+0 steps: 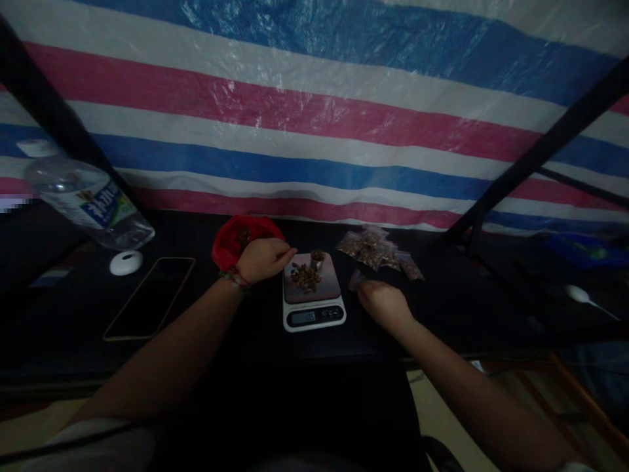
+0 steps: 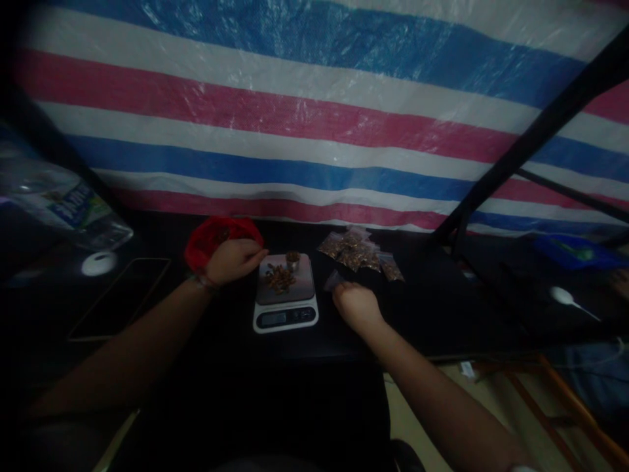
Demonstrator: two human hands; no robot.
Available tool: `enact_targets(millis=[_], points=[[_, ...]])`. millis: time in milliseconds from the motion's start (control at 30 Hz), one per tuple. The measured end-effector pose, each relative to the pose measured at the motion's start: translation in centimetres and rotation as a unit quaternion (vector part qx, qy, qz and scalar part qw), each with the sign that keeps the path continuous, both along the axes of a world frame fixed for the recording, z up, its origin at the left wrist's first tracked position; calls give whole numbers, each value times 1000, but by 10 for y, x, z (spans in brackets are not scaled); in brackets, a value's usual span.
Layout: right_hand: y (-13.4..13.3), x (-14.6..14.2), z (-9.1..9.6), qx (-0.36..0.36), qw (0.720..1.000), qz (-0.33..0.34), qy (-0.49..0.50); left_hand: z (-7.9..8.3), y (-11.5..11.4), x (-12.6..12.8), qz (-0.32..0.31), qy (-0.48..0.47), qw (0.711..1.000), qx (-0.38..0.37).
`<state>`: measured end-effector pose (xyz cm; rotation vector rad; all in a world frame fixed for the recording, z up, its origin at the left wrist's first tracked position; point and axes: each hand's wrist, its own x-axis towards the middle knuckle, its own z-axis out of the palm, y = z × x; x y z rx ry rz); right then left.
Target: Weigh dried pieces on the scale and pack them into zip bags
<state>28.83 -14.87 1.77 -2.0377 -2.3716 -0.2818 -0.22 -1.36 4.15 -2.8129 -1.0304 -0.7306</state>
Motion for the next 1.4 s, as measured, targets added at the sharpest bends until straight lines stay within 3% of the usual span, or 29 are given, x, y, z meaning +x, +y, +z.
enact_targets(millis=[67,167,267,367,467,667,900,1033,1267,1333,1400], points=[[5,2,19,88,994,35,54,4,-5,0,-10,-41,999,8],[18,-13,48,251,942,141,172,9,-14,2,-59,-140,988,26],[37,-48,64,295,889,266,226,8,-23,6,-122,-225,965,56],[54,-86,60,308,852,332,261,5,-25,9,-132,-285,944,97],[63,-112,45,316,831,362,282,6,-25,6,-115,-335,926,128],[57,-119,24,313,796,368,363,14,-29,1,-135,-307,934,121],[45,-107,30,270,778,332,460,13,-31,6,-124,-294,939,129],[46,-106,34,222,803,315,454,8,-26,6,-138,-217,954,152],[56,-108,29,181,848,265,422,12,-27,8,-190,-128,965,123],[60,-105,27,165,849,253,433,13,-24,6,-208,-132,963,110],[63,-102,27,171,833,233,472,9,-17,3,-200,-189,958,78]])
